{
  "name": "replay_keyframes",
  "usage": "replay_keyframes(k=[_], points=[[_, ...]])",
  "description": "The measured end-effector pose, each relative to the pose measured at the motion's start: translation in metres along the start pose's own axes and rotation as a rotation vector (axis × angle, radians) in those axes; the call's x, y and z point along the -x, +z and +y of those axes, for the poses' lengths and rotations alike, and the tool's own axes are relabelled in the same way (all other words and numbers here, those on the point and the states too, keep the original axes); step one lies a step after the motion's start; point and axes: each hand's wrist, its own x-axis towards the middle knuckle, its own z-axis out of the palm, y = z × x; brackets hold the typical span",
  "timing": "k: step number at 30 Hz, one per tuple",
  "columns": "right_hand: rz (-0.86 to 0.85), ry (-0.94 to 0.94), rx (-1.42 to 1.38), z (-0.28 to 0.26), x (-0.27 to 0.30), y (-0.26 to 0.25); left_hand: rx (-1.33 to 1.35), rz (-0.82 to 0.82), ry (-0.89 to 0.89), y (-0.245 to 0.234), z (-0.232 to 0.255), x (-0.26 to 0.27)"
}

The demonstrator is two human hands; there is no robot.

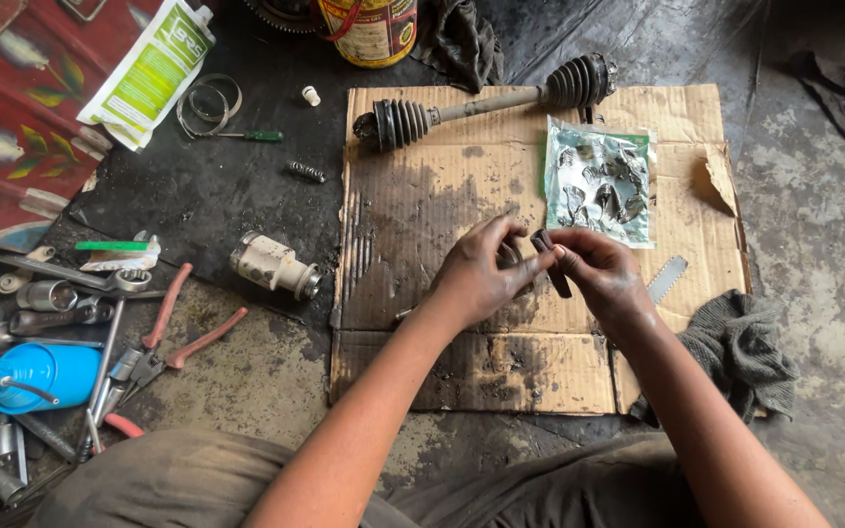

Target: The person cleans and reassembles internal components of a CV axle joint, using a cloth to wipe grease and then inserting the tripod joint into the housing.

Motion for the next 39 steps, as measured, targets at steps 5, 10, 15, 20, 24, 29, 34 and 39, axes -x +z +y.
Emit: replay_keyframes(k=[5, 10, 15, 20, 24, 29, 34, 39], points=[[0.036, -0.122, 0.114, -0.004, 0.005, 0.016, 0.226, -0.003, -0.057, -0.007, 0.015, 0.007], [-0.047, -0.237, 0.296, -0.028, 0.012, 0.029, 0.452, 0.003, -0.262, -0.006, 0.005, -0.003], [-0.049, -0.382, 0.581, -0.036, 0.017, 0.04, 0.594, -0.035, -0.178, -0.008, -0.013, -0.013], [0.1, -0.4, 0.792, -0.03, 0.004, 0.017, -0.423, -0.216, 0.089, -0.036, -0.015, -0.004], [0.185, -0.345, 0.866, -0.028, 0.002, 0.004, -0.476, -0.281, 0.012, -0.008, -0.032, 0.017], [0.15, -0.359, 0.619, -0.021, 0.009, 0.013, -0.295, -0.023, -0.12, 0.016, -0.05, 0.012], [0.315, 0.047, 0.538, -0.024, 0.028, 0.038, -0.488, 0.155, -0.06, 0.027, -0.045, 0.022], [0.333, -0.007, 0.685, -0.008, 0.039, 0.055, -0.426, 0.018, -0.089, 0.022, -0.047, 0.022]])
